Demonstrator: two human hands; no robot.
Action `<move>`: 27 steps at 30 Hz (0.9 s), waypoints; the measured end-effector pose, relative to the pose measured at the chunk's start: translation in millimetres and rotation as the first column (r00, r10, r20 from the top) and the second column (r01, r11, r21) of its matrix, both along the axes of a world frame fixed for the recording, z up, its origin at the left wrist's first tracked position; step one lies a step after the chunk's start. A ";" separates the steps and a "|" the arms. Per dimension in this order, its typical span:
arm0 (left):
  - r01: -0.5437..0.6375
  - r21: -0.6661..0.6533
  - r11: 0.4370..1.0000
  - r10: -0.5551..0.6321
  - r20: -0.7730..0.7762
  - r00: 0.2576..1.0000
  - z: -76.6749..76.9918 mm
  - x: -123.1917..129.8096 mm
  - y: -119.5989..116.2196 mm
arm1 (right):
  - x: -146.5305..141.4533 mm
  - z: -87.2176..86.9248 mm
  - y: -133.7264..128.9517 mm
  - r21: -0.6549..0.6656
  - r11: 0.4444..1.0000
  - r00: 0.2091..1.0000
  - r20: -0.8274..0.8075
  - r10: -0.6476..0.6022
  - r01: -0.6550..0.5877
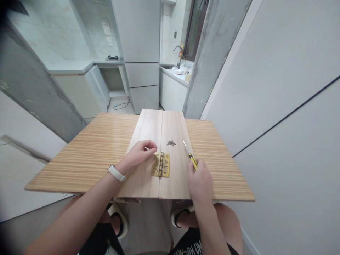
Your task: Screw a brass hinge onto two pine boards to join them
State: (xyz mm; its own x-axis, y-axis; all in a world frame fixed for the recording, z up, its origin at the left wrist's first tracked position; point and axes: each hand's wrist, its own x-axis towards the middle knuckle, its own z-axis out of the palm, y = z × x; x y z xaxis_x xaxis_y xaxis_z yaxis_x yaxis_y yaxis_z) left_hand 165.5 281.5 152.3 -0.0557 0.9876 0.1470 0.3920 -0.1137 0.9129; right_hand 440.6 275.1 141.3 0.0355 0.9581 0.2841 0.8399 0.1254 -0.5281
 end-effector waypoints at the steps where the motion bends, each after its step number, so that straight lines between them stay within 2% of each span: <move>1: 0.008 -0.010 1.000 -0.008 0.011 1.000 -1.9 -0.3 1.3 | 2.0 4.3 -1.2 0.047 0.999 0.993 -0.114 -0.007 0.012; 3: 0.025 -0.034 0.999 -0.024 0.041 0.999 -5.6 -1.2 3.2 | 4.5 12.2 -3.2 0.143 0.989 0.922 -0.386 0.028 0.030; 6: 0.052 -0.055 0.997 -0.048 0.067 0.997 -9.6 -2.2 5.4 | 1.5 19.7 -4.0 0.206 0.977 0.670 -0.733 0.115 0.058; 8: 0.065 -0.049 0.997 -0.061 0.067 0.996 -11.0 -2.6 6.4 | -4.3 21.8 -2.9 0.232 0.971 0.510 -0.843 0.173 0.053; 11: 0.093 -0.045 0.995 -0.090 0.059 0.994 -12.2 -2.9 6.8 | -14.2 23.1 -0.4 0.255 0.967 0.384 -0.896 0.226 0.027; 13: 0.102 -0.050 0.993 -0.102 0.020 0.995 -13.3 -3.0 6.5 | -20.0 24.3 0.4 0.269 0.963 0.361 -0.901 0.242 0.026; 18: 0.091 -0.052 0.994 -0.095 -0.089 0.991 -16.6 -2.7 6.5 | -27.6 27.0 -0.6 0.298 0.954 0.364 -0.893 0.266 0.031; 27: 0.075 -0.044 0.996 -0.080 -0.145 0.986 -17.4 -0.8 7.0 | -30.0 27.0 -3.0 0.260 0.965 0.426 -0.870 0.250 -0.034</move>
